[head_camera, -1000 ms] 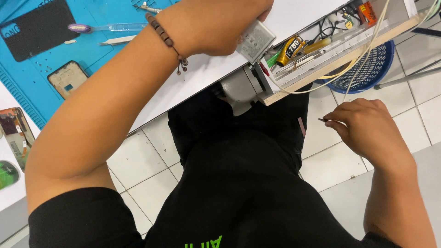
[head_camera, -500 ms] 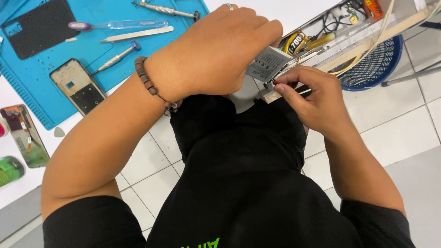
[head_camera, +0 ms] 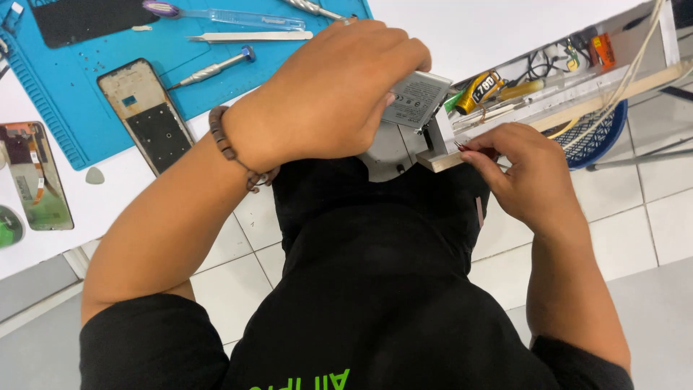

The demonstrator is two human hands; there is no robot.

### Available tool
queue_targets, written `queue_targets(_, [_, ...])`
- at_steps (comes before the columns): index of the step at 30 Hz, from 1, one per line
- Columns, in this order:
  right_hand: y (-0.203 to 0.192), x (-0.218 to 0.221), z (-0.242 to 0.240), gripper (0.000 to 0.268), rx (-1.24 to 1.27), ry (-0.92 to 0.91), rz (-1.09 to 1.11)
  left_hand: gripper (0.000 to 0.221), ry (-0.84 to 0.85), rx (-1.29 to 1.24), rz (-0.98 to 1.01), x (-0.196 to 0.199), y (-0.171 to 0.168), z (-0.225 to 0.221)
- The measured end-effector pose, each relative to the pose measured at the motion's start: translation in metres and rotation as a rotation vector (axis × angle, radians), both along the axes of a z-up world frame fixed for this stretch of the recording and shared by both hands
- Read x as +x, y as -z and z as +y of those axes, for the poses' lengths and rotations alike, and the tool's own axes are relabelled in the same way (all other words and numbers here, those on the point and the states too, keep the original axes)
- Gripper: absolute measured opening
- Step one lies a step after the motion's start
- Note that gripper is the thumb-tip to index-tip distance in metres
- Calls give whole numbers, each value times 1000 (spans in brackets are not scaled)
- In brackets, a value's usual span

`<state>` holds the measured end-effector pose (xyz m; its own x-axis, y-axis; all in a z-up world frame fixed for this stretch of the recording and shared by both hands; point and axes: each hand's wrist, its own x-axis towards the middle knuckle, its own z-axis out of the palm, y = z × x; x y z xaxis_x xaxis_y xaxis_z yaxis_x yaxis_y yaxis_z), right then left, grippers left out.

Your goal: The person uses a green heat gun to apply heat to the edges of a disassembled smartphone. They then peel the protective film off a new battery and insert it into the phone's chassis, connecting the battery ribbon cable to the motherboard.

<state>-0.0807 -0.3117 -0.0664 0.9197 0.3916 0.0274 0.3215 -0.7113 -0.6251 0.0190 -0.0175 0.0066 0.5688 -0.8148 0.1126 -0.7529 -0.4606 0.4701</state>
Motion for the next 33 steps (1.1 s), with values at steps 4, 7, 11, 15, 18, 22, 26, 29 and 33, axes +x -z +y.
queue_targets(4, [11,-16,-39,8,-217,10,-67,28,-174,-181,99,-24,-10,35])
queue_targets(7, [24,-40,-94,12,-423,193,17,13,-368,-322,270,-49,-2,49])
queue_targets(11, [11,-52,-101,27,-518,330,-234,14,-479,-682,523,-77,19,44])
queue_targets(15, [-18,-30,-10,24,436,349,-164,14,-506,-815,676,-94,30,23])
queue_targets(18, [-37,-7,48,39,640,75,21,13,-485,-789,683,-101,27,14])
queue_targets(22, [-43,6,78,31,643,40,106,16,-521,-785,679,-110,24,16])
queue_targets(26, [-28,7,89,15,683,59,193,32,-563,-783,728,-116,28,24])
queue_targets(29, [-24,6,95,13,693,50,243,34,-575,-762,746,-117,30,26])
queue_targets(33, [-18,5,98,13,658,30,257,25,-573,-764,798,-115,32,27])
